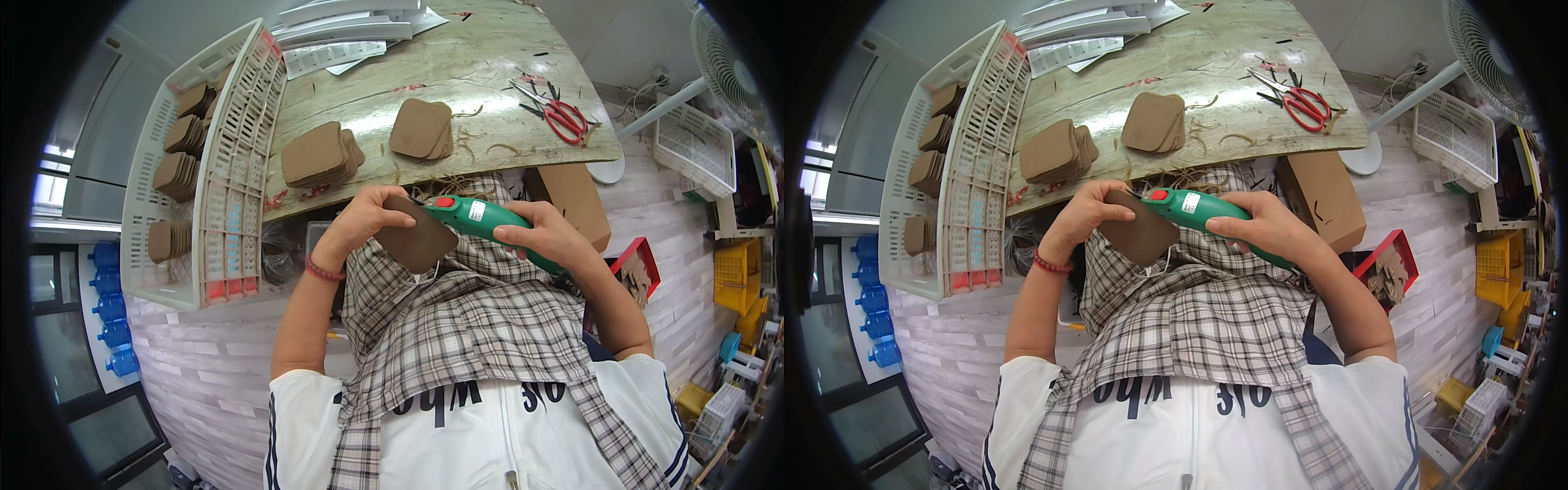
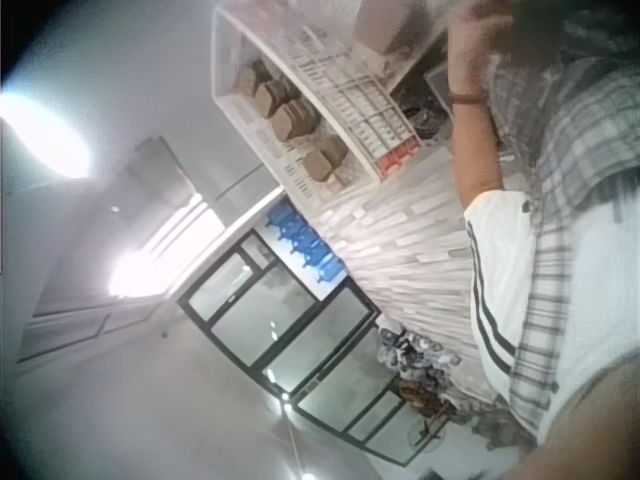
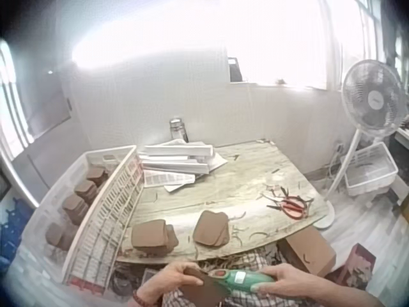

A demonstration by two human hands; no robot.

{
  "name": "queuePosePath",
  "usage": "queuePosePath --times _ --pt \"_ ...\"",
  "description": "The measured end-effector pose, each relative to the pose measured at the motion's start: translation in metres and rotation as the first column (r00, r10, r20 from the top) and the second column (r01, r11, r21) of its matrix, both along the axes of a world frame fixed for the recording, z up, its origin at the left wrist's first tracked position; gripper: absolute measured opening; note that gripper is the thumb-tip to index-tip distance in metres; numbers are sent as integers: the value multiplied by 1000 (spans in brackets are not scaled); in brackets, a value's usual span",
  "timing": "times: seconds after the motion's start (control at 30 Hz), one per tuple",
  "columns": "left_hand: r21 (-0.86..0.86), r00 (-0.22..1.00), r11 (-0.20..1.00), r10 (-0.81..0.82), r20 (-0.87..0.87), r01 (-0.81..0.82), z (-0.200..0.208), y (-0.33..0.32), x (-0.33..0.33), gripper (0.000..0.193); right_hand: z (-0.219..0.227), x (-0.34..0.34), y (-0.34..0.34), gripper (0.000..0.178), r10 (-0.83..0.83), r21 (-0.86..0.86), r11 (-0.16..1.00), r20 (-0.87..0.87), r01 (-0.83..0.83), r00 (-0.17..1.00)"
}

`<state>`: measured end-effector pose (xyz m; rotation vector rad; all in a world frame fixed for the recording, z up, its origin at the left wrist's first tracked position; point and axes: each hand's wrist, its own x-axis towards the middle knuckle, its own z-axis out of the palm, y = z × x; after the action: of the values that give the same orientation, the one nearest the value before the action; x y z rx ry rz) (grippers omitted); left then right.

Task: The person uses a green rotary tool to smooth the edges of rectangular cardboard pieces. They hold each piece in their left hand and run the tool along the perimeter, then place the finished pieces into a white plastic basket.

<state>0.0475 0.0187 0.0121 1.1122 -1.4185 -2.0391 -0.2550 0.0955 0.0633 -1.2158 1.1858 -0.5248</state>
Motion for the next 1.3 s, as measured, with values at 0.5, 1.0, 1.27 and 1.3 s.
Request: queuePosePath --times 0.5,1.0,1.27,1.3 --pt "-123 992 987 112 64 -103 14 0 19 59 -14 15 -11 38 -52 1 999 84 52 995" --pt "-958 527 101 817 235 270 -7 -72 -24 43 -38 -22 1 32 -360 -88 925 96 368 928" --pt "-929 446 369 836 319 -27 -73 -83 -77 47 -43 -30 4 34 -399 -150 903 49 402 916" --pt "-909 472 405 823 317 -95 -71 -83 -81 46 -48 -32 3 34 -410 -157 897 60 414 910"
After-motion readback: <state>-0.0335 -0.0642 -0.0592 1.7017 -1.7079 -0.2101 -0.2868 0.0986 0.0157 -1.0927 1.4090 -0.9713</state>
